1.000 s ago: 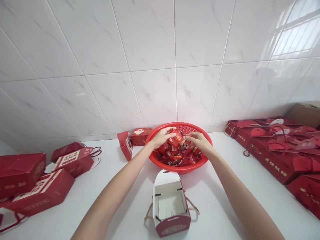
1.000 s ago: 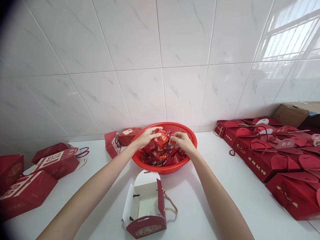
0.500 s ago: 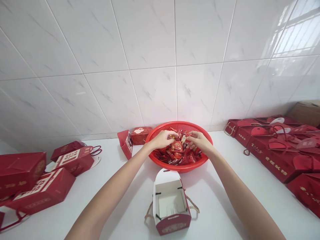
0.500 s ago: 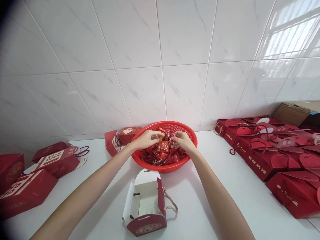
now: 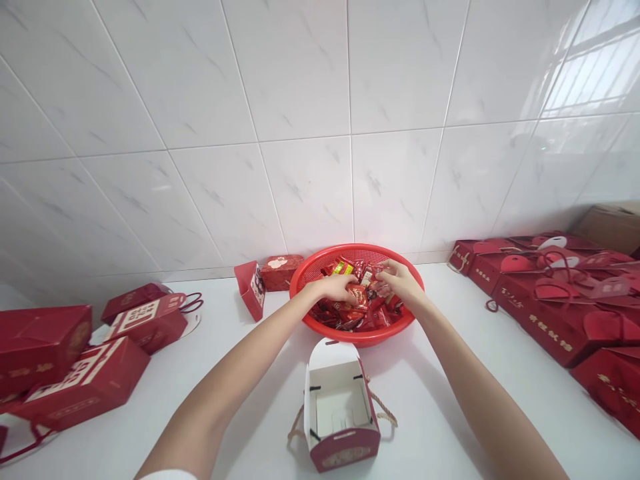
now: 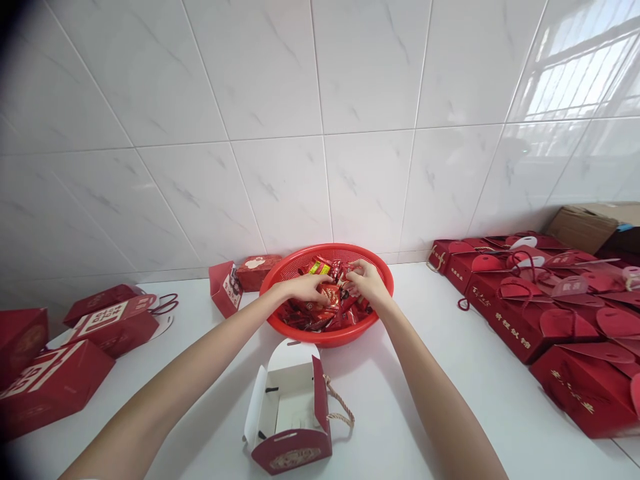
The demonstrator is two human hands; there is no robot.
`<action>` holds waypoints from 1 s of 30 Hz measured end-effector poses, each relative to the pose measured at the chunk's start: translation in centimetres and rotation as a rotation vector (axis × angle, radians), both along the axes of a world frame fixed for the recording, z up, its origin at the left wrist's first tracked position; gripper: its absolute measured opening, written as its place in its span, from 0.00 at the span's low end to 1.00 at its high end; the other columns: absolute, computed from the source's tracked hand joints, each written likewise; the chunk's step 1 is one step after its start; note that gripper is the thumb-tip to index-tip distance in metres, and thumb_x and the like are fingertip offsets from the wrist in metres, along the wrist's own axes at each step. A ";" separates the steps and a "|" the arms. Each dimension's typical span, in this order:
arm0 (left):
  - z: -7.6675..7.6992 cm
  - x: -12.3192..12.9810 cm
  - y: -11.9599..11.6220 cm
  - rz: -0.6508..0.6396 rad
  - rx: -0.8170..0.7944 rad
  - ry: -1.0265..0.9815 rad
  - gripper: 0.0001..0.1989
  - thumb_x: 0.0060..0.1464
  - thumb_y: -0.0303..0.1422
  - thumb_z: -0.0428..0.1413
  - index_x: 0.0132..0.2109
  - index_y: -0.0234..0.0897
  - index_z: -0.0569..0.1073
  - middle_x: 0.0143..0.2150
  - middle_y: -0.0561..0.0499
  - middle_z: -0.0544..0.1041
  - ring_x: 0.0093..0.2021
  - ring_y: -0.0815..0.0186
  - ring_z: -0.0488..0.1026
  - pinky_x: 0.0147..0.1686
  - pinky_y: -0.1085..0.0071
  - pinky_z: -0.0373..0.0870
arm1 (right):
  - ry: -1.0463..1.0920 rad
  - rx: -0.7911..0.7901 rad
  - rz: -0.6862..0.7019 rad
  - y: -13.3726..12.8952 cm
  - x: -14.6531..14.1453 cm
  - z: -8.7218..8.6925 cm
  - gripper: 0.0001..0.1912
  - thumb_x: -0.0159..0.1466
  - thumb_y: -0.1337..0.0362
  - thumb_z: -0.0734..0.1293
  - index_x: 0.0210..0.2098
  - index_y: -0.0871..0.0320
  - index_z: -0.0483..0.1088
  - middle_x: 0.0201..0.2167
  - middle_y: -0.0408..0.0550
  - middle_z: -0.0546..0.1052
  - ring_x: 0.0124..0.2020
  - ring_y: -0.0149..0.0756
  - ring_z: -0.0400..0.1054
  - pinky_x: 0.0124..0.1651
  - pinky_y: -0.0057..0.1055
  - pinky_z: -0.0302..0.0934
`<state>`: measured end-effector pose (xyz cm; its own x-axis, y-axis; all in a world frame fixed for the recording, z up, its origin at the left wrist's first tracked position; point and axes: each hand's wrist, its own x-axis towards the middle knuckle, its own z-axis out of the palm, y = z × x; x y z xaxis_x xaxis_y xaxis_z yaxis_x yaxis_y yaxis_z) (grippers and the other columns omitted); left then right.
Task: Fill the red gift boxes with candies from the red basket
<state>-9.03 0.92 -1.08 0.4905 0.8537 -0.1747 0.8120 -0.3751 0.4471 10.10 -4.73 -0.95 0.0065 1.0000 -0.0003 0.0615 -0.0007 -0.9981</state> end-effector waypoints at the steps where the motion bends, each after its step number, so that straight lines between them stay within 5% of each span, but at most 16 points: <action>1: 0.1 0.1 0.0 -0.019 -0.018 -0.015 0.30 0.38 0.37 0.67 0.52 0.39 0.74 0.51 0.45 0.79 0.51 0.50 0.76 0.47 0.66 0.69 | 0.006 0.005 -0.015 0.0 0.0 -0.1 0.09 0.55 0.68 0.65 0.36 0.56 0.64 0.25 0.41 0.76 0.23 0.33 0.73 0.20 0.24 0.62; 7: 1.3 -0.4 -0.8 -0.085 -0.055 -0.380 0.25 0.34 0.27 0.66 0.45 0.36 0.76 0.45 0.49 0.78 0.49 0.54 0.75 0.50 0.66 0.69 | 0.058 0.026 -0.072 0.2 0.0 -0.2 0.07 0.56 0.66 0.65 0.34 0.56 0.63 0.29 0.44 0.76 0.23 0.34 0.74 0.17 0.23 0.61; 15: 1.1 -0.7 -0.9 0.067 -0.218 -0.782 0.18 0.43 0.28 0.56 0.45 0.37 0.74 0.32 0.55 0.74 0.29 0.68 0.72 0.34 0.70 0.71 | 0.047 0.032 -0.053 0.0 0.0 0.0 0.09 0.55 0.62 0.68 0.33 0.56 0.64 0.31 0.45 0.76 0.24 0.34 0.74 0.17 0.23 0.61; 22: 0.1 -1.3 -0.9 0.019 -0.151 -0.715 0.23 0.37 0.25 0.59 0.45 0.36 0.75 0.49 0.49 0.76 0.42 0.62 0.75 0.40 0.69 0.74 | 0.008 0.030 -0.028 0.0 0.2 -0.3 0.10 0.54 0.59 0.69 0.32 0.57 0.66 0.33 0.46 0.77 0.23 0.33 0.73 0.14 0.21 0.56; 30: 0.0 -1.6 -1.1 -0.038 -0.119 -0.627 0.32 0.34 0.22 0.64 0.52 0.36 0.77 0.57 0.45 0.75 0.58 0.52 0.71 0.58 0.60 0.67 | 0.003 0.093 -0.004 0.1 0.3 -0.4 0.10 0.55 0.59 0.70 0.31 0.57 0.68 0.31 0.46 0.77 0.27 0.33 0.73 0.25 0.25 0.67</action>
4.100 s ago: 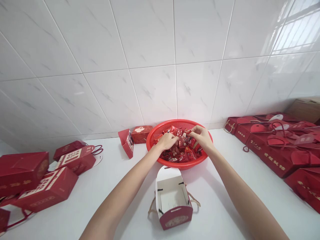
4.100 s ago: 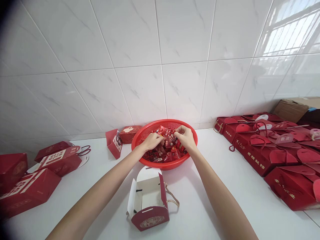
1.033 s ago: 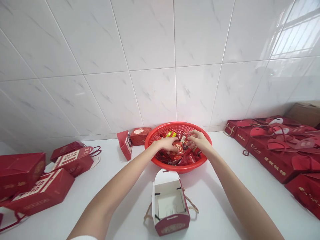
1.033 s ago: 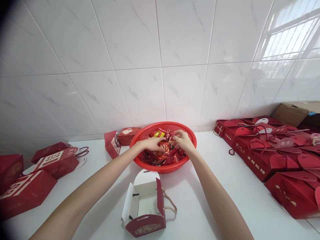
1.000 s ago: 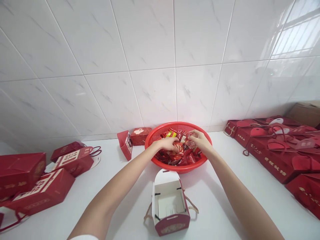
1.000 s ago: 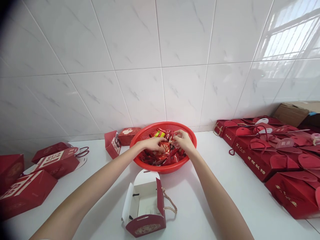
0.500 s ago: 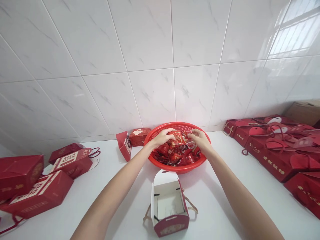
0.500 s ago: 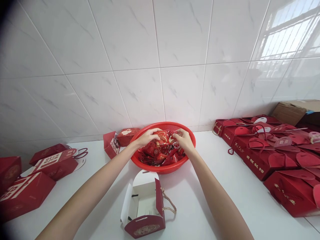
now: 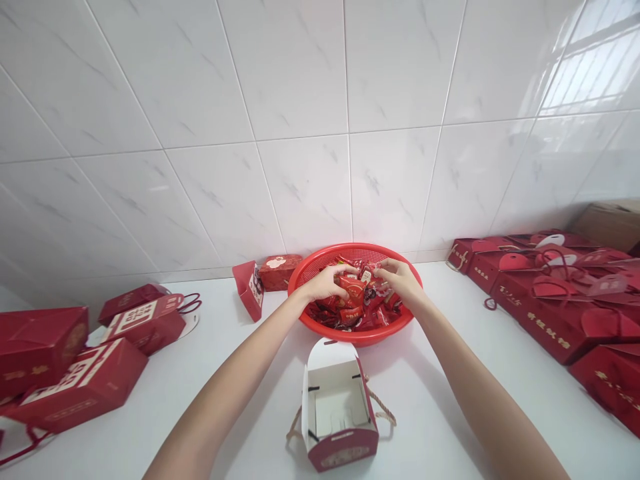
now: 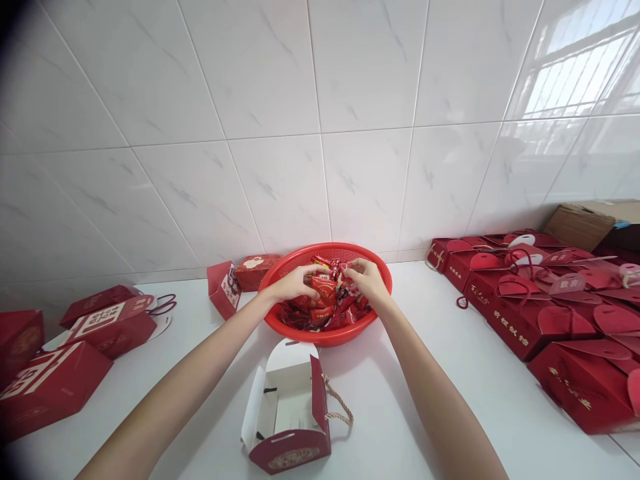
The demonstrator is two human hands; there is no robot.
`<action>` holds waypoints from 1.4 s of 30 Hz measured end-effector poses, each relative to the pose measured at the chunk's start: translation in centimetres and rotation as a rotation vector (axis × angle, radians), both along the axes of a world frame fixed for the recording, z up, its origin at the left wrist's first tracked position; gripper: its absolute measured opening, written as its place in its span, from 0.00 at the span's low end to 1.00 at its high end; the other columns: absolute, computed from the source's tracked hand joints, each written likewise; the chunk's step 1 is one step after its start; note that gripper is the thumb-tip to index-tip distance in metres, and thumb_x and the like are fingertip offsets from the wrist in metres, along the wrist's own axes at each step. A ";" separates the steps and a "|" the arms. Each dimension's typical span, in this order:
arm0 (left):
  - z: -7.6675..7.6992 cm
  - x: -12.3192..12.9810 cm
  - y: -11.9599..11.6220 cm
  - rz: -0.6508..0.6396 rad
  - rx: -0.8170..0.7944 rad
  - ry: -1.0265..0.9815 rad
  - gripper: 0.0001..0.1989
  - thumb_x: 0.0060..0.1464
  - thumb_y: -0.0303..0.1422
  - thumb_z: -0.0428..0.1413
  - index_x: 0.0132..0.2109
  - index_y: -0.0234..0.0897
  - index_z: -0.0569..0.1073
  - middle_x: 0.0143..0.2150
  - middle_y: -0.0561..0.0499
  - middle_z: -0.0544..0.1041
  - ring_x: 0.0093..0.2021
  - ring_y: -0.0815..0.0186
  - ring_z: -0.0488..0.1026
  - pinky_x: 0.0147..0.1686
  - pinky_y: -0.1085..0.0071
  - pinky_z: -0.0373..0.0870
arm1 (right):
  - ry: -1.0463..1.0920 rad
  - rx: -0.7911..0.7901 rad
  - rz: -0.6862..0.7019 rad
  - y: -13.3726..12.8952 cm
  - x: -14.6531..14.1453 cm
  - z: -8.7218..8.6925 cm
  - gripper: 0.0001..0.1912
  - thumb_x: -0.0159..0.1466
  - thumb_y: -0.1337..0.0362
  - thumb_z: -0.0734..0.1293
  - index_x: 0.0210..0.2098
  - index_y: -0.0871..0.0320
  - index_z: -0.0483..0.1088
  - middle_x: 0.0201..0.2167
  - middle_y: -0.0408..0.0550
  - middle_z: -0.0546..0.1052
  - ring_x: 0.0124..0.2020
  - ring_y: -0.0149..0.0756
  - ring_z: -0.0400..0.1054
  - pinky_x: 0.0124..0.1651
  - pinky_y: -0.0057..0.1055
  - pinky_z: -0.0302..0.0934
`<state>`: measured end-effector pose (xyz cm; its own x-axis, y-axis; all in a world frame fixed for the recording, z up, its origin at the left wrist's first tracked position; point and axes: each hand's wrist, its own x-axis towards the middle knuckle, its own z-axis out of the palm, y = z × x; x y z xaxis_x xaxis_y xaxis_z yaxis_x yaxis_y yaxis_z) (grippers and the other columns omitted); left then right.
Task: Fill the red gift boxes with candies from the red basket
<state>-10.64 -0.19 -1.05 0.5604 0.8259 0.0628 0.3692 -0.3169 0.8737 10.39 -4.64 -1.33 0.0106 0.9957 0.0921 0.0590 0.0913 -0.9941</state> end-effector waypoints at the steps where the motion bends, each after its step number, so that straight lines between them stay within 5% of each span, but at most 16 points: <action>1: 0.0 0.0 -0.1 0.004 0.011 0.020 0.33 0.33 0.22 0.64 0.52 0.36 0.76 0.57 0.45 0.75 0.59 0.52 0.70 0.59 0.60 0.65 | -0.007 0.001 0.002 0.0 0.0 0.0 0.10 0.55 0.58 0.71 0.31 0.57 0.68 0.31 0.46 0.78 0.28 0.34 0.73 0.25 0.26 0.67; 9: 0.2 -0.1 -0.1 -0.008 0.085 0.125 0.23 0.44 0.33 0.64 0.50 0.37 0.77 0.57 0.44 0.76 0.61 0.51 0.69 0.62 0.59 0.62 | -0.023 -0.047 0.009 -0.3 -0.2 0.5 0.12 0.50 0.59 0.71 0.30 0.57 0.67 0.26 0.41 0.74 0.22 0.30 0.68 0.20 0.25 0.61; 18: 0.0 -0.1 -0.1 0.003 0.147 0.089 0.17 0.45 0.36 0.65 0.43 0.35 0.78 0.49 0.46 0.79 0.54 0.54 0.73 0.59 0.61 0.64 | -0.063 -0.056 0.050 0.2 -0.2 0.2 0.14 0.50 0.55 0.70 0.27 0.57 0.66 0.24 0.41 0.72 0.22 0.29 0.64 0.23 0.26 0.57; 24: -0.4 -0.1 0.0 0.056 0.254 -0.133 0.25 0.44 0.41 0.67 0.49 0.38 0.74 0.54 0.46 0.75 0.56 0.56 0.71 0.58 0.60 0.64 | -0.124 0.005 0.269 0.2 0.3 -0.2 0.12 0.53 0.55 0.71 0.27 0.57 0.69 0.26 0.41 0.73 0.29 0.32 0.66 0.32 0.29 0.59; 29: -0.1 -0.1 -0.3 0.130 0.286 -0.125 0.26 0.44 0.43 0.68 0.50 0.38 0.75 0.54 0.46 0.75 0.55 0.56 0.71 0.57 0.60 0.65 | -0.125 0.034 0.401 -0.1 0.4 0.0 0.14 0.53 0.56 0.73 0.26 0.56 0.66 0.28 0.40 0.74 0.33 0.34 0.69 0.38 0.31 0.61; 32: 0.0 0.0 -0.4 0.119 0.268 -0.089 0.26 0.45 0.45 0.67 0.49 0.38 0.76 0.53 0.46 0.77 0.54 0.56 0.72 0.56 0.61 0.65 | -0.047 0.010 0.354 -0.1 0.2 0.0 0.16 0.51 0.57 0.74 0.27 0.56 0.64 0.29 0.41 0.77 0.35 0.36 0.72 0.38 0.31 0.63; 38: -0.5 0.1 0.3 0.131 0.242 -0.121 0.23 0.56 0.52 0.55 0.40 0.34 0.79 0.40 0.46 0.80 0.44 0.58 0.76 0.47 0.64 0.71 | 0.014 -0.010 0.032 -0.1 0.0 0.4 0.15 0.47 0.60 0.73 0.34 0.55 0.70 0.26 0.42 0.77 0.26 0.36 0.71 0.23 0.28 0.59; 42: -0.7 0.1 0.5 0.179 0.243 0.183 0.21 0.62 0.44 0.49 0.43 0.33 0.78 0.39 0.44 0.82 0.41 0.58 0.78 0.45 0.65 0.73 | 0.097 0.043 -0.058 0.2 0.1 0.2 0.11 0.48 0.59 0.69 0.30 0.56 0.74 0.25 0.43 0.77 0.23 0.34 0.68 0.22 0.29 0.60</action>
